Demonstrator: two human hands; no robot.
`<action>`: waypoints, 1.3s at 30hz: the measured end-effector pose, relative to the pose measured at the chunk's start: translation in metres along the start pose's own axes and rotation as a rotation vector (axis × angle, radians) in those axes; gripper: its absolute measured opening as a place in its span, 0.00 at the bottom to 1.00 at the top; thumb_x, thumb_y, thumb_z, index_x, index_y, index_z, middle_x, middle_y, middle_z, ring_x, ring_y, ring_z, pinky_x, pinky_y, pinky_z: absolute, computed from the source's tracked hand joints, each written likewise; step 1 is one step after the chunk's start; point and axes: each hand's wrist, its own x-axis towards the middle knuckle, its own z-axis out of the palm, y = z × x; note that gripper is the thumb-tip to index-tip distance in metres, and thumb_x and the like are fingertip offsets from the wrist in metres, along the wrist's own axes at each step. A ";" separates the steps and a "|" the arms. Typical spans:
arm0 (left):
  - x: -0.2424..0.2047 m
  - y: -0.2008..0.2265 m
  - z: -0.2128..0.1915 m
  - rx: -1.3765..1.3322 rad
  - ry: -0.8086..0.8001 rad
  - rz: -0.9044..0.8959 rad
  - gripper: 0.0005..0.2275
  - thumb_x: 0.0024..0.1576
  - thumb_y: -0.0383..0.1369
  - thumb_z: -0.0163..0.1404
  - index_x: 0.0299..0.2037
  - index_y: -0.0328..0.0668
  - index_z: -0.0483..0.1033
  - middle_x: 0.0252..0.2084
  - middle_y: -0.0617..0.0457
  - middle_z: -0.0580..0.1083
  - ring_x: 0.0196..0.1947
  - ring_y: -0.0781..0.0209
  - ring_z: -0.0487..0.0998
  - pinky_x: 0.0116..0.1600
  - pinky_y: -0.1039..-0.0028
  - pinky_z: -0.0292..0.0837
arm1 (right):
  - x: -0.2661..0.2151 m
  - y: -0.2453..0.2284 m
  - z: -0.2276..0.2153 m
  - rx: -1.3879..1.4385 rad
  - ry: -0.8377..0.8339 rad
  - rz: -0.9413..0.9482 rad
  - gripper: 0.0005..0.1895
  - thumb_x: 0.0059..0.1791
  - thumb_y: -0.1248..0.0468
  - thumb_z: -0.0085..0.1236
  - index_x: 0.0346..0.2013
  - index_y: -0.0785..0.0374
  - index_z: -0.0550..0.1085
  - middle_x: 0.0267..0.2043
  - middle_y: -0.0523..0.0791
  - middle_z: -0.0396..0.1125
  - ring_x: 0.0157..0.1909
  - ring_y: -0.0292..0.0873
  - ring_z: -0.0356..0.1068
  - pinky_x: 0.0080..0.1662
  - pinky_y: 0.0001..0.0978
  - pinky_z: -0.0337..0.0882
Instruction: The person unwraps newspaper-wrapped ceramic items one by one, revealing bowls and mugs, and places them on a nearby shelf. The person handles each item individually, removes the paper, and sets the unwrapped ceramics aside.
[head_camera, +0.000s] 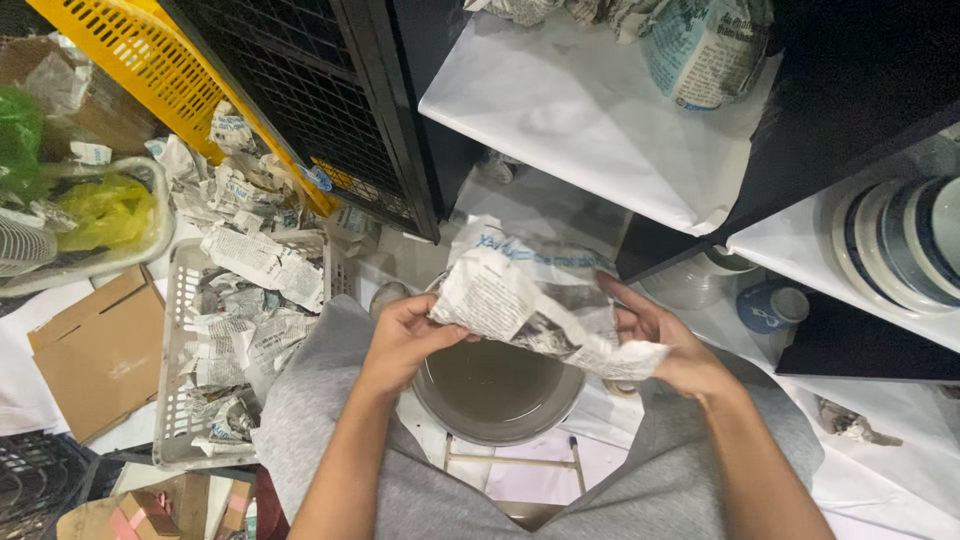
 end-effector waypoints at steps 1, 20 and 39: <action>0.000 -0.002 -0.001 -0.034 0.039 -0.026 0.12 0.53 0.17 0.58 0.48 0.24 0.77 0.43 0.42 0.80 0.40 0.57 0.83 0.49 0.69 0.82 | -0.003 0.000 -0.001 0.015 0.008 -0.004 0.60 0.36 0.64 0.73 0.78 0.63 0.51 0.54 0.53 0.69 0.52 0.45 0.74 0.56 0.40 0.75; 0.005 -0.014 0.001 -0.160 0.166 0.047 0.07 0.60 0.18 0.59 0.35 0.30 0.71 0.43 0.41 0.80 0.40 0.58 0.82 0.50 0.65 0.79 | 0.016 0.009 0.037 0.043 0.404 0.008 0.12 0.49 0.66 0.61 0.44 0.71 0.81 0.44 0.51 0.79 0.45 0.44 0.78 0.52 0.38 0.76; 0.022 -0.097 0.068 -0.543 0.079 -0.215 0.11 0.59 0.29 0.54 0.49 0.33 0.78 0.52 0.49 0.78 0.57 0.58 0.75 0.67 0.58 0.65 | 0.045 0.019 0.074 0.241 0.576 -0.103 0.21 0.44 0.77 0.63 0.51 0.72 0.70 0.45 0.51 0.75 0.43 0.41 0.77 0.48 0.35 0.79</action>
